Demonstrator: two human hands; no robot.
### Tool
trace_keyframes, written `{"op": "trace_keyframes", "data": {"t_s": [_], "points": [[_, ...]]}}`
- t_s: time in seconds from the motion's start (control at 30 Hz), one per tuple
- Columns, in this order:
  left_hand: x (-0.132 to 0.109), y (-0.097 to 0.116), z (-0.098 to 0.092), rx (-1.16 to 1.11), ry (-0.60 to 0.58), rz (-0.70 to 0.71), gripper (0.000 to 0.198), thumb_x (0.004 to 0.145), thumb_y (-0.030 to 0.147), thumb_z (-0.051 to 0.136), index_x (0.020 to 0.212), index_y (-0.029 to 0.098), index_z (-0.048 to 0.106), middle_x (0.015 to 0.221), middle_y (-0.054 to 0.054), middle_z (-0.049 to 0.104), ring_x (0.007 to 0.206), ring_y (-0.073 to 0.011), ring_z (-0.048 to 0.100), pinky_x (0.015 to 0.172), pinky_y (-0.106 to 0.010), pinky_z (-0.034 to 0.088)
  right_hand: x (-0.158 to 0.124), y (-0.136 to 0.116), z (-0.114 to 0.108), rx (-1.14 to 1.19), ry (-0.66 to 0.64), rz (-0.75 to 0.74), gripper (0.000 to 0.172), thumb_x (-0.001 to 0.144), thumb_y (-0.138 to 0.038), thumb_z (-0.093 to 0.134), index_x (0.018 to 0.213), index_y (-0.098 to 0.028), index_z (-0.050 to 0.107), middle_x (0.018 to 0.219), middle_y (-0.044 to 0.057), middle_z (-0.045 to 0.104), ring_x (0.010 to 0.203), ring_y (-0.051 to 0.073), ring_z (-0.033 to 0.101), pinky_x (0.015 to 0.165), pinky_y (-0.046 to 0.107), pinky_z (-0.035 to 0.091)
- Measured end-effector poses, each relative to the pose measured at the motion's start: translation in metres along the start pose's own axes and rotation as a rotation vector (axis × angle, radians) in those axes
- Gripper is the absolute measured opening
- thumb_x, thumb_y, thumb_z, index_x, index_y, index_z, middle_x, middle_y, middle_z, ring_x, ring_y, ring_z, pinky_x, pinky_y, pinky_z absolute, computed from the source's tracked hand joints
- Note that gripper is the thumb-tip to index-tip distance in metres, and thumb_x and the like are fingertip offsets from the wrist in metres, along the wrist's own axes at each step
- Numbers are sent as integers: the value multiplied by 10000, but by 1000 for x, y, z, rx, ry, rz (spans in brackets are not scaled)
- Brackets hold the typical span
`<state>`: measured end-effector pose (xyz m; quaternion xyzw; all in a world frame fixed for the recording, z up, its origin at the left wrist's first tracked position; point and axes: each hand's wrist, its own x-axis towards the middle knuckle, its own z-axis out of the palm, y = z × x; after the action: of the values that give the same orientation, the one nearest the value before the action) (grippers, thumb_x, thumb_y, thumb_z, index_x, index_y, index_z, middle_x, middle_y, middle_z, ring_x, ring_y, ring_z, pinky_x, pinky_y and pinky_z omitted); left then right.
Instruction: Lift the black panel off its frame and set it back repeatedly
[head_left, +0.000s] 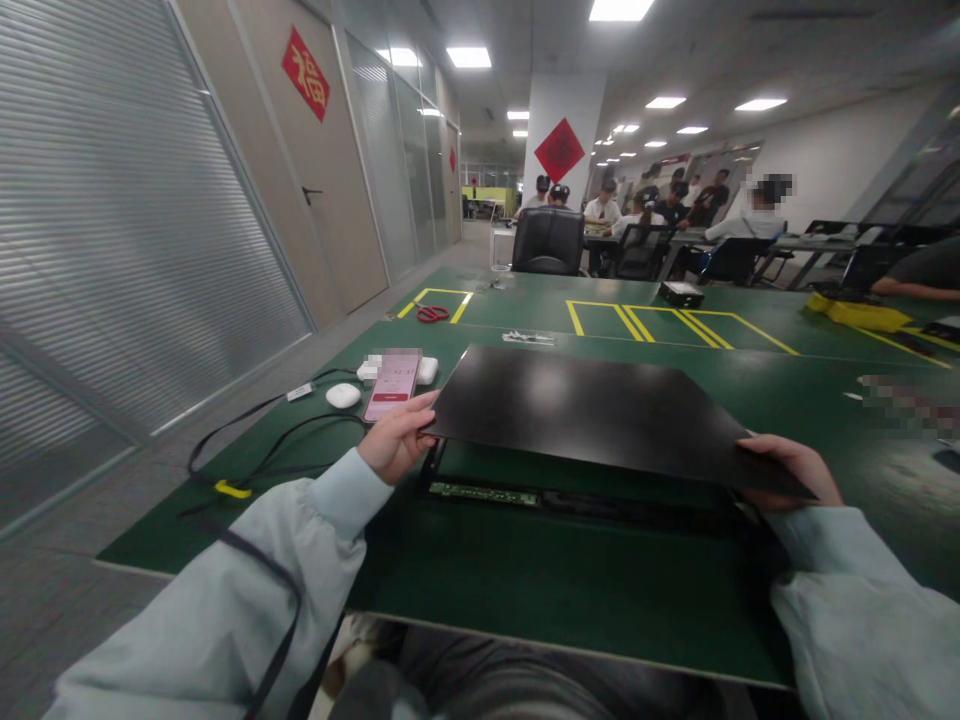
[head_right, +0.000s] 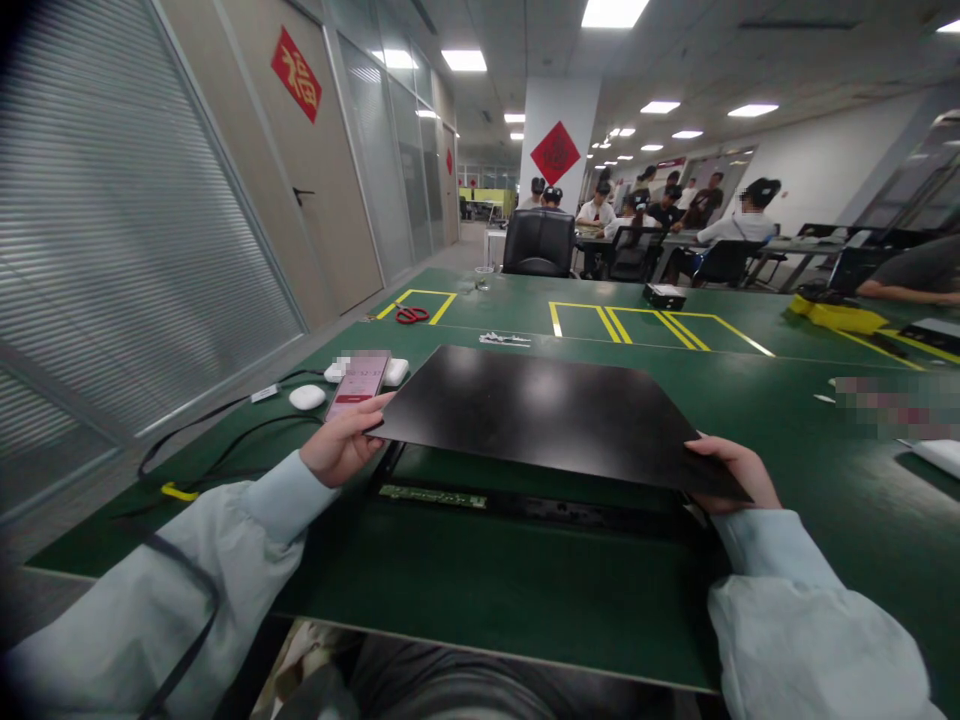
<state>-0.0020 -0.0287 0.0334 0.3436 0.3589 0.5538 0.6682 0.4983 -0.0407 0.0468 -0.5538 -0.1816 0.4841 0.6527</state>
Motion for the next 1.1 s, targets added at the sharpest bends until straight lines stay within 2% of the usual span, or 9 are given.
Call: {"op": "trace_keyframes", "data": {"t_s": [0.07,0.13,0.23,0.4,0.67,0.73,0.87,0.93,1.1], "points": [[0,1,0,-2,19,25,588,755,22,839,1333,125,857,799,-22,828,555,-106,694,497,-146,581,-1,-1,1,-14,-16,127,509,615,-82,630,1089,-196,776,927,140,830,791,320,833,625,407,686],[0,3,0,-5,45,48,561,724,22,839,1276,120,871,787,-19,821,558,-111,690,485,-153,572,1,-1,0,-24,-28,158,533,658,-104,619,1159,-195,775,912,123,823,723,276,810,594,365,682],[1,5,-1,-8,89,102,592,693,26,830,1278,113,872,794,-19,818,560,-114,678,461,-160,552,5,-1,-1,-34,-3,125,553,664,-63,616,1178,-222,745,896,94,822,672,227,788,556,293,664],[4,5,-5,15,133,146,602,676,47,830,1271,119,882,783,-10,808,537,-98,638,432,-146,513,4,1,4,-75,31,98,485,728,-21,597,1161,-216,694,904,136,843,710,236,815,545,272,651],[6,0,-9,83,117,168,580,633,77,861,1210,109,896,806,-33,806,543,-104,609,424,-167,475,9,3,-5,-223,-37,7,455,736,-87,682,1164,-223,754,869,124,861,716,252,817,538,277,627],[6,1,-9,95,116,186,553,621,87,871,1173,105,901,824,-42,814,543,-103,599,423,-175,460,9,4,-7,-244,-37,-30,454,722,-97,697,1154,-216,773,851,124,861,630,210,751,457,215,527],[4,2,-6,111,124,185,531,589,100,915,1120,102,905,813,-36,812,544,-102,598,426,-177,452,10,6,-7,-247,-25,-80,402,710,-128,710,1096,-209,789,779,116,843,405,100,417,335,163,260],[2,2,-4,116,129,177,520,579,96,926,1098,103,904,809,-33,812,543,-100,601,428,-175,454,12,9,-7,-250,-4,-107,364,707,-139,713,1055,-210,790,742,107,829,381,84,334,323,166,216],[-2,1,1,133,91,148,463,609,71,905,1069,125,899,644,28,703,497,-91,543,421,-171,444,16,14,-9,-279,30,-137,308,690,-140,729,986,-202,791,695,103,808,358,70,323,330,166,219]]}}
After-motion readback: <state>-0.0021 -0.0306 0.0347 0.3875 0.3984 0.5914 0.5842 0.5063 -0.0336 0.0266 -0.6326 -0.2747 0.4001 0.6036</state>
